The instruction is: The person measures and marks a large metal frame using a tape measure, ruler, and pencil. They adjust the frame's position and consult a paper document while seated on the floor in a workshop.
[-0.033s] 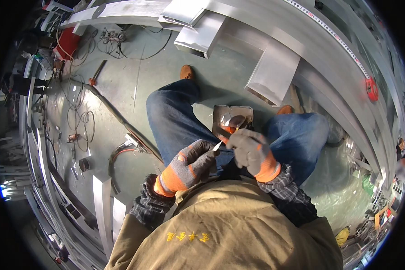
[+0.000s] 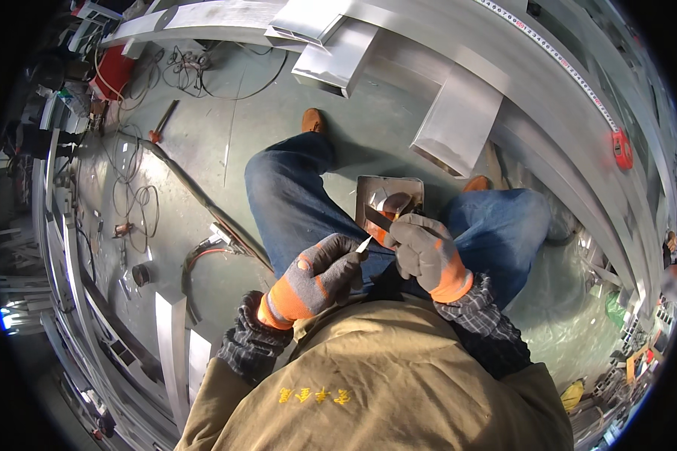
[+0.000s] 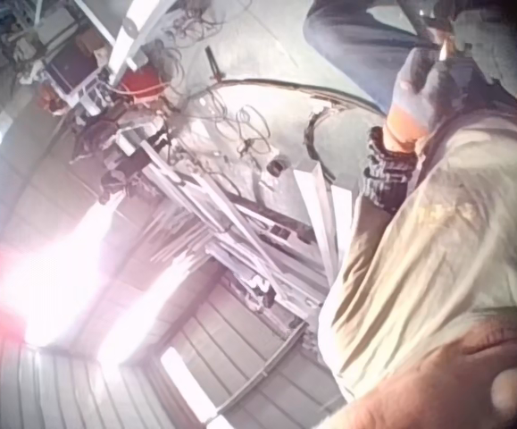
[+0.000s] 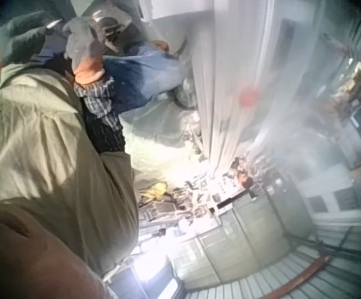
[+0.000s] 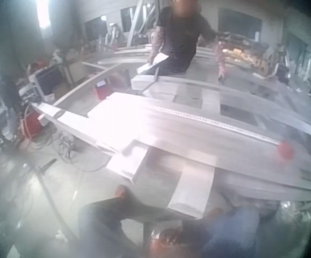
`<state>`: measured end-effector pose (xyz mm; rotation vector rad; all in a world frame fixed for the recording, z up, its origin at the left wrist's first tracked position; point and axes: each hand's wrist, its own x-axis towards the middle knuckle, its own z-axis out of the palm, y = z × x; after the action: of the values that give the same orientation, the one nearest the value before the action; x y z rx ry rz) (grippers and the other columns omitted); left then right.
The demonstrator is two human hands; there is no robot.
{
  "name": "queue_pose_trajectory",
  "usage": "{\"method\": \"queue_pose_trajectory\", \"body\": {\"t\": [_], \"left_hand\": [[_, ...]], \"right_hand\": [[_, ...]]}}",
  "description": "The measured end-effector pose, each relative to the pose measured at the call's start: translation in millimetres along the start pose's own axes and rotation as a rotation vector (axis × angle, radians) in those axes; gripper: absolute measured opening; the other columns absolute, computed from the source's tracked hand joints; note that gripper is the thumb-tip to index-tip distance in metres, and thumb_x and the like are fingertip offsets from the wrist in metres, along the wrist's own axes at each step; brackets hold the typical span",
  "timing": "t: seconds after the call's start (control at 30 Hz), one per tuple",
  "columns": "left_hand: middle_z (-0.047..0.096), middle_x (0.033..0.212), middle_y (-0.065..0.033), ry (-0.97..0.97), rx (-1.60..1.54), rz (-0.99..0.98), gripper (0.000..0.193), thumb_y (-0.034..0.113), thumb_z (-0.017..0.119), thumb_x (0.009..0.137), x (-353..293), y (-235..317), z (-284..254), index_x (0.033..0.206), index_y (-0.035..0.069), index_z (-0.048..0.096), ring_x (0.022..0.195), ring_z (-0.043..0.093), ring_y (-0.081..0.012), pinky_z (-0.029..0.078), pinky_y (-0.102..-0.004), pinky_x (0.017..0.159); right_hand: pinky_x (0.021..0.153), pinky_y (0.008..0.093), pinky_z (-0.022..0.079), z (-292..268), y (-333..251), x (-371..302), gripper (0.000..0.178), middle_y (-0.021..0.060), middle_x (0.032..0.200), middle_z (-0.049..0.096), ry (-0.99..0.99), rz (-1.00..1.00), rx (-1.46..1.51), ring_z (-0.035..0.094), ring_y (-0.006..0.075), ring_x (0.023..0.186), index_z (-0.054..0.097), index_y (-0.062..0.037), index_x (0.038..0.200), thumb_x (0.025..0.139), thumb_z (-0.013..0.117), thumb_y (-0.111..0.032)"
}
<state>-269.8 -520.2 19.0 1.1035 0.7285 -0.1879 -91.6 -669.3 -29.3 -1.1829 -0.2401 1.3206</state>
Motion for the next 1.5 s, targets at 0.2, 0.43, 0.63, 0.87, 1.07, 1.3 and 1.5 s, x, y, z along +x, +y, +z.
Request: {"method": "queue_pose_trajectory", "body": {"t": [0.2, 0.43, 0.63, 0.87, 1.07, 1.3, 1.5], "left_hand": [[0.065, 0.084, 0.0004, -0.002, -0.034, 0.043, 0.020, 0.026, 0.059, 0.109, 1.9, -2.5, 3.5, 0.117, 0.008, 0.065, 0.065, 0.055, -0.0054, 0.043, -0.0220, 0.056], [0.065, 0.082, -0.0002, 0.024, 0.009, 0.024, 0.024, 0.029, 0.056, 0.110, 3.9, -3.4, 2.1, 0.115, 0.007, 0.066, 0.063, 0.056, -0.0062, 0.043, -0.0218, 0.056], [0.065, 0.085, 0.0014, -0.023, -0.012, -0.050, 0.027, 0.028, 0.054, 0.111, 0.0, 6.7, -2.0, 0.117, 0.005, 0.066, 0.073, 0.058, -0.0060, 0.047, -0.0236, 0.065], [0.067, 0.082, -0.0024, 0.032, -0.071, -0.052, 0.030, 0.030, 0.053, 0.111, -0.6, 1.9, -8.7, 0.116, 0.003, 0.065, 0.063, 0.059, -0.0082, 0.046, -0.0225, 0.057], [0.071, 0.082, -0.0075, 0.521, -0.106, 0.156, 0.030, 0.029, 0.051, 0.110, 24.8, -20.5, -63.7, 0.120, 0.003, 0.064, 0.054, 0.062, -0.0146, 0.049, -0.0259, 0.050], [0.073, 0.083, -0.0063, 0.597, -0.337, 0.212, 0.024, 0.025, 0.056, 0.108, 46.1, -50.9, -95.0, 0.119, 0.005, 0.064, 0.053, 0.063, -0.0137, 0.047, -0.0248, 0.045], [0.074, 0.085, -0.0083, 0.608, -0.342, 0.186, 0.026, 0.026, 0.057, 0.108, 44.9, -56.2, -94.7, 0.121, 0.004, 0.062, 0.053, 0.064, -0.0148, 0.048, -0.0254, 0.043]], "right_hand": [[0.046, 0.0201, 0.033, 9.5, -8.7, -4.5, 0.024, -0.0058, 0.063, 0.052, -0.153, 0.191, 0.028, 0.045, 0.0027, 0.049, 0.070, -0.0008, 0.094, 0.101, 0.059, -0.021], [0.046, 0.0211, 0.034, 6.7, -16.4, -4.9, 0.025, -0.0052, 0.062, 0.050, -0.218, 0.143, -0.031, 0.045, 0.0035, 0.049, 0.069, -0.0016, 0.094, 0.102, 0.057, -0.022], [0.047, 0.0204, 0.034, 1.4, -6.3, -3.1, 0.024, -0.0045, 0.066, 0.053, -0.167, 0.072, -0.099, 0.045, 0.0023, 0.050, 0.069, -0.0011, 0.096, 0.102, 0.057, -0.021], [0.047, 0.0218, 0.036, -17.2, 10.5, 15.7, 0.024, -0.0024, 0.066, 0.051, -0.105, -0.227, -0.299, 0.045, 0.0037, 0.050, 0.067, -0.0015, 0.102, 0.105, 0.047, -0.015], [0.073, 0.0335, 0.058, -71.5, 71.2, 92.4, 0.030, 0.0164, 0.097, 0.073, 0.106, 0.281, -0.529, 0.070, 0.0231, 0.076, 0.068, 0.0007, 0.123, 0.102, 0.054, -0.016], [0.089, 0.0457, 0.059, -152.0, 208.6, 207.7, 0.034, 0.0209, 0.120, 0.074, 0.055, 0.585, -1.137, 0.071, 0.0385, 0.111, 0.074, -0.0046, 0.119, 0.095, 0.065, -0.026], [0.084, 0.0459, 0.060, -154.4, 204.6, 229.1, 0.043, 0.0229, 0.115, 0.075, -0.211, 0.493, -1.598, 0.072, 0.0370, 0.105, 0.078, -0.0052, 0.117, 0.086, 0.076, -0.035]]}}
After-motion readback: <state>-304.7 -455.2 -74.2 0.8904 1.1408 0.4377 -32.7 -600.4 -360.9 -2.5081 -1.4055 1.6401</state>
